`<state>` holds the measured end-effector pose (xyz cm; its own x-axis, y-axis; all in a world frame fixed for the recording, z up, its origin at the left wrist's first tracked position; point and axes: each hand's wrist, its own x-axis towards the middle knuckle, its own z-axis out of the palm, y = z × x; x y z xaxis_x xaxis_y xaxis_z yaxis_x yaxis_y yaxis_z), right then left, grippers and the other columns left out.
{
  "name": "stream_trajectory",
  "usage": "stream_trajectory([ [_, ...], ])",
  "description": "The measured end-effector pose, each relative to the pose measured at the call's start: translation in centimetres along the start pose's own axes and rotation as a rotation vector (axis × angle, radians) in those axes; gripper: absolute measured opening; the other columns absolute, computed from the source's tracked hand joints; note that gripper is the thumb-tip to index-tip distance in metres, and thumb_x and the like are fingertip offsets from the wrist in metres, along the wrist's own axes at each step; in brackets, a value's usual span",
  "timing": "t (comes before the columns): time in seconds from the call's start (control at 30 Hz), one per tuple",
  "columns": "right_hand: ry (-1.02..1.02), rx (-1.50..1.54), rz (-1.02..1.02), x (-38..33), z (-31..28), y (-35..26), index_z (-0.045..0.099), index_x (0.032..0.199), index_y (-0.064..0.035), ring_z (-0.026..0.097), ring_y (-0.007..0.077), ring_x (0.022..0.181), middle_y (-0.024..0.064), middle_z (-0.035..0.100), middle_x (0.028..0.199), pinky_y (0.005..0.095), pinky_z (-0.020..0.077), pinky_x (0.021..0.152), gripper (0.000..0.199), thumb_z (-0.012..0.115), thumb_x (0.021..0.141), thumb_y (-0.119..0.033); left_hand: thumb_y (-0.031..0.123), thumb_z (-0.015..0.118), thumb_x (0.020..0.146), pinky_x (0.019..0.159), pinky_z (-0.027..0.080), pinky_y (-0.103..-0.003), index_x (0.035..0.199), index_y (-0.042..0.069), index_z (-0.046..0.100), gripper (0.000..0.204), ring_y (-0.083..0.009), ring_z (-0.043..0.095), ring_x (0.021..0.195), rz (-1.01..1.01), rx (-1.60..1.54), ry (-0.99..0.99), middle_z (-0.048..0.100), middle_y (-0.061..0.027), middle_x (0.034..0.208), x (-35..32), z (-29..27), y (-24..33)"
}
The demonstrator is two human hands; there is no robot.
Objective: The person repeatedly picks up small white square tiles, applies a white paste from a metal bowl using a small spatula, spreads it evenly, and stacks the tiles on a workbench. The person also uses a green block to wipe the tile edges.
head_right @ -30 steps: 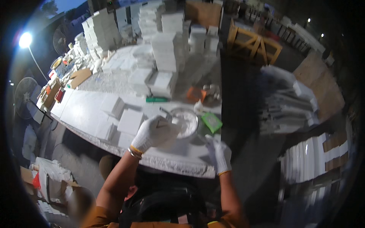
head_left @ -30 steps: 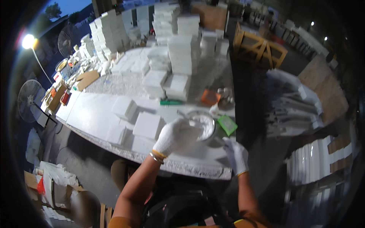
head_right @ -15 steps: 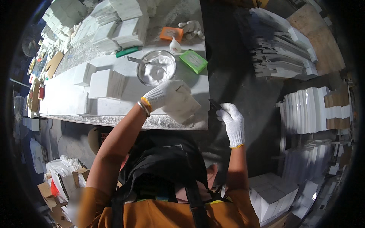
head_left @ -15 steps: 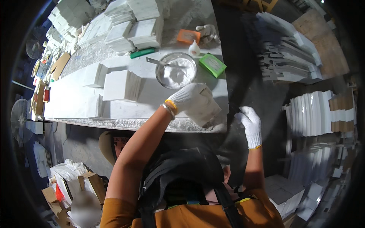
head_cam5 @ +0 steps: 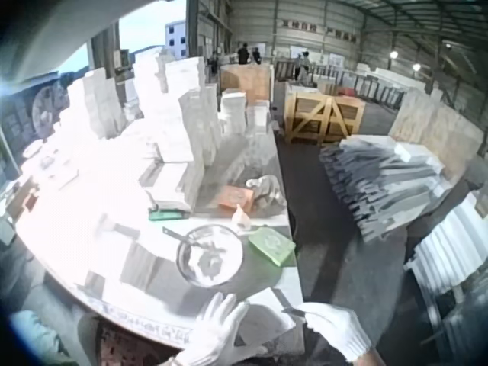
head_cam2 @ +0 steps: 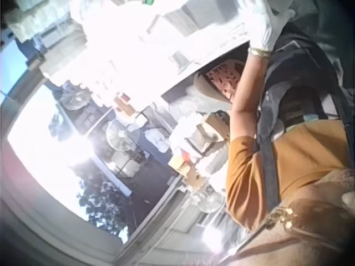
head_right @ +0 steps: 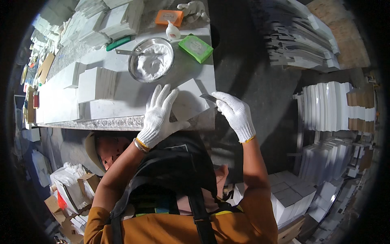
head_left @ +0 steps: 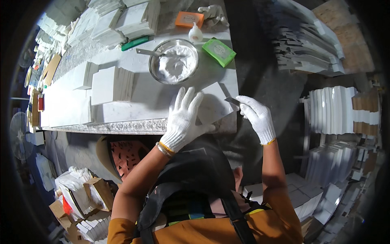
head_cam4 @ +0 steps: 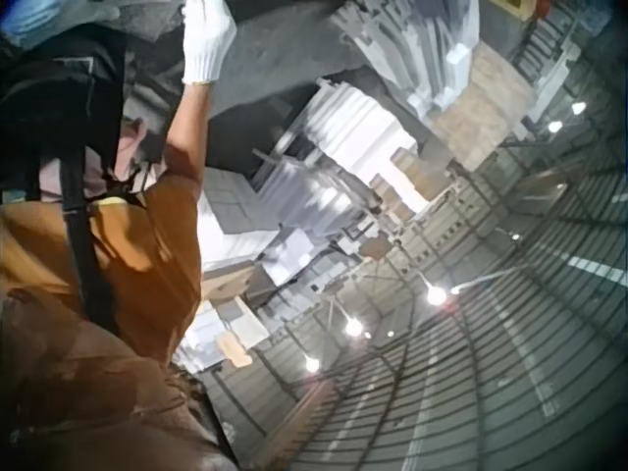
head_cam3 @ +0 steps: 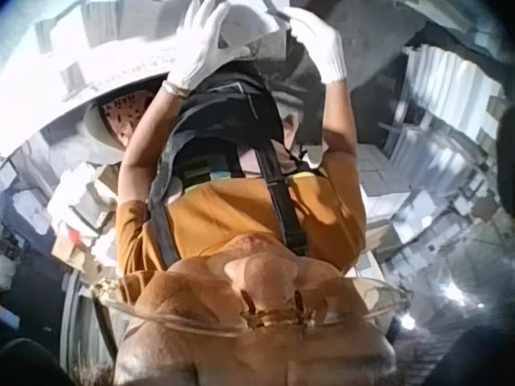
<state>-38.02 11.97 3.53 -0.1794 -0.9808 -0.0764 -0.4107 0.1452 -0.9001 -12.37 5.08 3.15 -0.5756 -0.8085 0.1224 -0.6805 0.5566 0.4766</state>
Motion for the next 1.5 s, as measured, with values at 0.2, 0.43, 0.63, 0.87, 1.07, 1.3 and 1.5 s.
stream_trajectory([
  [0.2,-0.027,-0.258,-0.331,1.7,0.8,-0.1,0.074,0.112,-0.008,0.072,0.0246,0.084,0.0086,0.075,0.106,0.0334,0.0587,0.074,0.022,0.067,0.092,-0.007,0.048,0.087,0.064,0.119,0.026,-0.057,0.146,0.003,0.045,0.102,-0.0455,0.035,0.143,0.024,-0.015,-0.033,0.042,-0.0233,0.151,0.2,0.4,-0.5],
  [0.43,-0.032,-0.278,-0.318,0.7,0.3,0.5,0.074,0.112,-0.0082,0.072,0.0251,0.082,0.0086,0.076,0.104,0.0336,0.0587,0.073,0.022,0.067,0.091,-0.007,0.046,0.088,0.062,0.118,0.027,-0.056,0.143,0.005,0.049,0.099,-0.0432,0.038,0.142,0.023,-0.051,0.013,0.046,-0.0197,0.15,0.2,0.7,-0.6],
  [0.63,-0.004,-0.366,-0.4,-0.7,0.1,0.6,0.074,0.114,-0.0077,0.073,0.0258,0.087,0.0096,0.076,0.104,0.0333,0.0591,0.074,0.023,0.067,0.092,-0.006,0.042,0.089,0.061,0.118,0.029,-0.054,0.143,0.007,0.05,0.097,-0.0411,0.039,0.141,0.041,-0.054,0.023,0.047,-0.0172,0.149,0.2,0.4,-0.7],
  [0.87,0.028,-0.293,-0.222,-1.9,0.4,0.3,0.073,0.115,-0.0064,0.074,0.0236,0.084,0.0118,0.076,0.103,0.0317,0.0587,0.073,0.022,0.067,0.093,-0.007,0.042,0.088,0.062,0.117,0.03,-0.055,0.142,0.008,0.049,0.096,-0.0393,0.039,0.142,0.051,-0.049,0.046,0.046,-0.0182,0.149,-0.1,0.9,-0.9],
  [1.07,0.02,-0.221,-0.101,-1.8,0.9,-0.9,0.072,0.119,-0.0053,0.072,0.0162,0.076,0.0119,0.076,0.102,0.0276,0.057,0.068,0.025,0.067,0.095,-0.008,0.04,0.089,0.061,0.118,0.028,-0.055,0.144,0.006,0.046,0.099,-0.0413,0.037,0.143,0.003,-0.037,0.063,0.043,-0.0214,0.151,-1.1,0.7,-1.2],
  [1.3,0.037,-0.234,-0.064,-2.8,1.5,-0.5,0.071,0.121,-0.0049,0.07,0.0139,0.073,0.0116,0.076,0.104,0.0271,0.0554,0.064,0.026,0.066,0.096,-0.009,0.042,0.091,0.059,0.12,0.026,-0.054,0.147,0.007,0.046,0.105,-0.0386,0.034,0.146,-0.027,-0.031,0.015,0.042,-0.0146,0.155,-1.4,0.4,-1.4],
  [1.5,0.098,-0.198,-0.102,-3.3,3.2,0.1,0.07,0.124,-0.0055,0.063,0.0088,0.066,0.0074,0.075,0.094,0.0253,0.0517,0.06,0.029,0.066,0.096,-0.008,0.036,0.09,0.057,0.117,0.03,-0.057,0.143,0.009,0.049,0.099,-0.0379,0.041,0.141,0.012,-0.022,0.092,0.046,-0.0158,0.15,-1.5,1.1,-1.8],
])
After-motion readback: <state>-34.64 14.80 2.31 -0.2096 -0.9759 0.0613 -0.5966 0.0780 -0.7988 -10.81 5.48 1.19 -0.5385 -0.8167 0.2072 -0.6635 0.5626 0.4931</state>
